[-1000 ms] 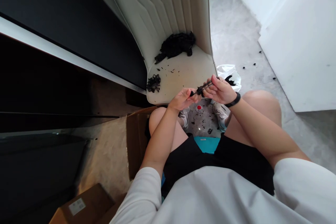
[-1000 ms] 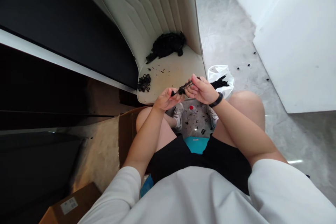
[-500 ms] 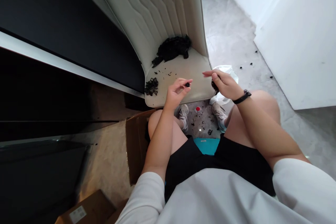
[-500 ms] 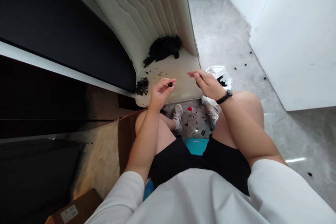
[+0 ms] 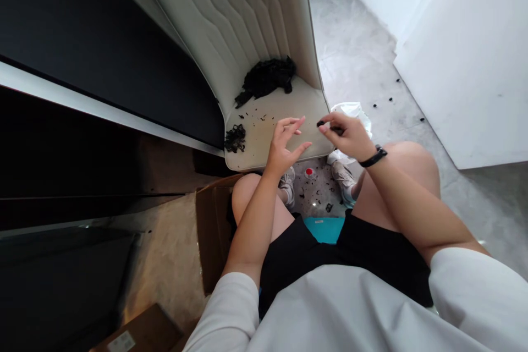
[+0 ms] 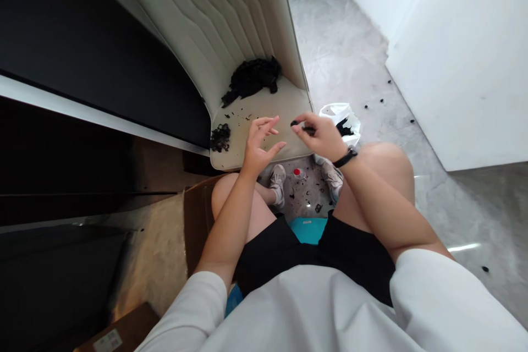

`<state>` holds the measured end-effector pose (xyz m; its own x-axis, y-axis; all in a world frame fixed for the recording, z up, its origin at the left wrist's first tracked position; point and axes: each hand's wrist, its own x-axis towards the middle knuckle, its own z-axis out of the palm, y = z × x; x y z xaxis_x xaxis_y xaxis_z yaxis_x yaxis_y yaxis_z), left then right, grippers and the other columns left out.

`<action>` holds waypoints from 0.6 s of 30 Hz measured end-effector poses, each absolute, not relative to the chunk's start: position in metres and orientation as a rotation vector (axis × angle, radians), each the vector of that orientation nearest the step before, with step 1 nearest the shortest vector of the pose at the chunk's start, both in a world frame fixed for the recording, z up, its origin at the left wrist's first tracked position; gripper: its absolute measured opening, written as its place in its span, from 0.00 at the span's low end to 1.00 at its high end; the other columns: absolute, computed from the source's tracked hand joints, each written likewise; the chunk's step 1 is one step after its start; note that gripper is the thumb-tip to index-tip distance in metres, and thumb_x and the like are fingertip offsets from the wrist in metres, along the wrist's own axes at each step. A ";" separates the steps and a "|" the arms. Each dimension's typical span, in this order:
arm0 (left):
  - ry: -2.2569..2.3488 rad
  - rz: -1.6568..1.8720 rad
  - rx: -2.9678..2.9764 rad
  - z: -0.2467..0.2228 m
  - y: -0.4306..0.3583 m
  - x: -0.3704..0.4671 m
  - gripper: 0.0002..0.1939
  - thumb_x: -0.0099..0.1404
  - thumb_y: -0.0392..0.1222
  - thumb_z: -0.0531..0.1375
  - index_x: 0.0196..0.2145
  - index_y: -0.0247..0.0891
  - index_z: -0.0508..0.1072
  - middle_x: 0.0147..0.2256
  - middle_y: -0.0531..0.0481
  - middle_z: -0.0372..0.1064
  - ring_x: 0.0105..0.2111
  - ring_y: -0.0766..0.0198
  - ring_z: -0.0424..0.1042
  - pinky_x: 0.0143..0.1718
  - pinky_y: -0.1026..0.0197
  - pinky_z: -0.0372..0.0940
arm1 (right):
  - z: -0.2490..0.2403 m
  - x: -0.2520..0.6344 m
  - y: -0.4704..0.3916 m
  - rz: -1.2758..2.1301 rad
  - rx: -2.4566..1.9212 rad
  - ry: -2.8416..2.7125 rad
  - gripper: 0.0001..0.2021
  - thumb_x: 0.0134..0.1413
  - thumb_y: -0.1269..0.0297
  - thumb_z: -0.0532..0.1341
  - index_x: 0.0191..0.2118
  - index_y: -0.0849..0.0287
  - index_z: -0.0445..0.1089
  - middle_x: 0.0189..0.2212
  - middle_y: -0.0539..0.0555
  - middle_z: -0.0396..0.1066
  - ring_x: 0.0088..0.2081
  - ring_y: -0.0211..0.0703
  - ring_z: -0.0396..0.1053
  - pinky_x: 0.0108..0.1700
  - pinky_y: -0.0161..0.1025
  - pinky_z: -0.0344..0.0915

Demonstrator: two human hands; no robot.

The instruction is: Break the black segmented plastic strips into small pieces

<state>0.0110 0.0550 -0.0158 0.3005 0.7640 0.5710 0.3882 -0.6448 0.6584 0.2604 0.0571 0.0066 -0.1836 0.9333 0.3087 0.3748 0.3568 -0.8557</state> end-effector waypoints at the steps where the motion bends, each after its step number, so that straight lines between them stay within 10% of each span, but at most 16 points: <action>1: 1.044 1.287 2.173 -0.015 0.055 0.011 0.35 0.74 0.61 0.70 0.74 0.52 0.72 0.63 0.42 0.69 0.48 0.61 0.76 0.58 0.52 0.74 | 0.006 0.272 0.063 0.716 -1.248 -1.738 0.26 0.71 0.37 0.64 0.51 0.57 0.80 0.26 0.51 0.71 0.29 0.45 0.66 0.38 0.44 0.64; 11: 1.089 1.227 2.044 -0.014 0.056 0.015 0.22 0.80 0.58 0.63 0.63 0.46 0.79 0.57 0.43 0.71 0.46 0.63 0.75 0.54 0.54 0.72 | -0.007 0.323 0.088 0.608 -1.487 -1.580 0.29 0.79 0.37 0.53 0.49 0.57 0.80 0.30 0.56 0.74 0.37 0.53 0.75 0.47 0.50 0.72; 18: 0.949 0.914 1.757 -0.031 0.053 0.031 0.46 0.68 0.66 0.73 0.75 0.46 0.67 0.71 0.35 0.68 0.65 0.48 0.75 0.69 0.44 0.69 | 0.008 0.256 0.053 1.299 -0.750 -1.694 0.31 0.76 0.30 0.55 0.49 0.54 0.78 0.47 0.60 0.81 0.50 0.51 0.79 0.58 0.50 0.76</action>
<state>0.0313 0.0526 -0.0312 0.4296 0.8854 0.1777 0.2106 -0.2896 0.9337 0.2563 0.0533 0.0084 -0.4579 0.8487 0.2648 -0.0356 0.2801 -0.9593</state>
